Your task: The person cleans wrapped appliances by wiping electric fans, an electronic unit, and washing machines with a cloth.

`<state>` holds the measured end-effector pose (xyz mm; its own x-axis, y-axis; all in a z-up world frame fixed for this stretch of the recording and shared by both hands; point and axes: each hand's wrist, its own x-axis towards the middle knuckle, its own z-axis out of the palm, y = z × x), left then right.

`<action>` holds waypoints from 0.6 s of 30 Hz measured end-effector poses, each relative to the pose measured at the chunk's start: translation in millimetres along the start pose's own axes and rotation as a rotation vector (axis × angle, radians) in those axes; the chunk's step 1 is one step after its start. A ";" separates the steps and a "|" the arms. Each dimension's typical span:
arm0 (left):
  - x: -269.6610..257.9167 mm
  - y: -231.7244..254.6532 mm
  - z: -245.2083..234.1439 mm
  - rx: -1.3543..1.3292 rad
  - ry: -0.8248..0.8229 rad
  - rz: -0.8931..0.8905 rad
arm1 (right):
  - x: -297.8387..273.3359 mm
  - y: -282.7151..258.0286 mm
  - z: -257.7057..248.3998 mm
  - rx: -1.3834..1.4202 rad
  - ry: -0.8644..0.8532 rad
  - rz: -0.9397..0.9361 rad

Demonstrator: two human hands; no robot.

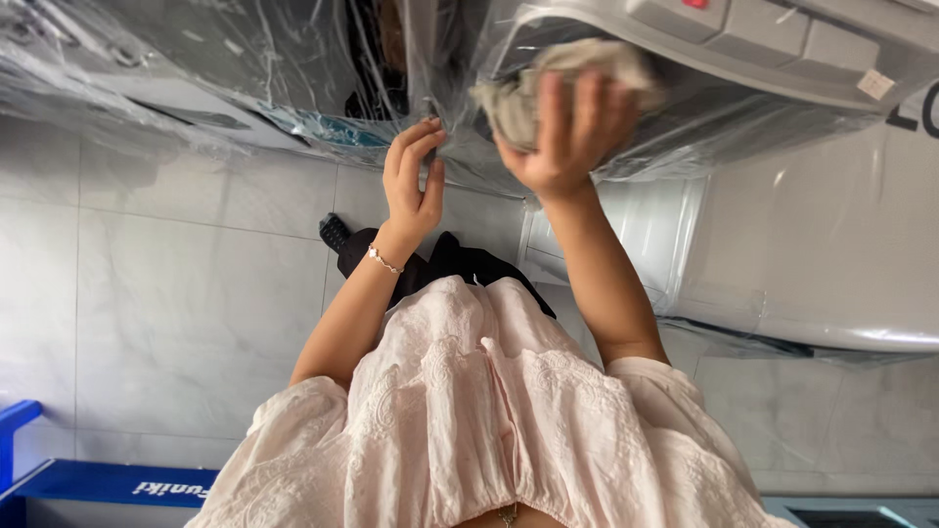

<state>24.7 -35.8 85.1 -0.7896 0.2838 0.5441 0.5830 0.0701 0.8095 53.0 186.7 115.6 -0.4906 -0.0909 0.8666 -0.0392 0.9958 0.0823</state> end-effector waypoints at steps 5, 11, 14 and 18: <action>-12.6 -4.0 -12.2 0.040 0.019 -0.050 | -100.2 -18.6 16.9 0.009 -0.385 -0.319; -27.5 -12.5 -18.2 -0.051 0.025 -0.174 | -130.8 1.2 -29.1 0.480 -0.887 -0.073; -28.6 -19.0 -13.4 -0.102 0.050 -0.232 | -86.5 -1.0 -59.7 0.554 -0.749 -0.109; -25.4 -18.7 -8.0 -0.153 0.072 -0.217 | -7.0 -3.3 -63.8 0.451 -0.198 -0.293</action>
<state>32.3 -52.1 57.9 -0.9077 0.2086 0.3640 0.3672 -0.0246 0.9298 112.1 183.6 140.7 -0.5554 -0.4038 0.7269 -0.5446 0.8373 0.0490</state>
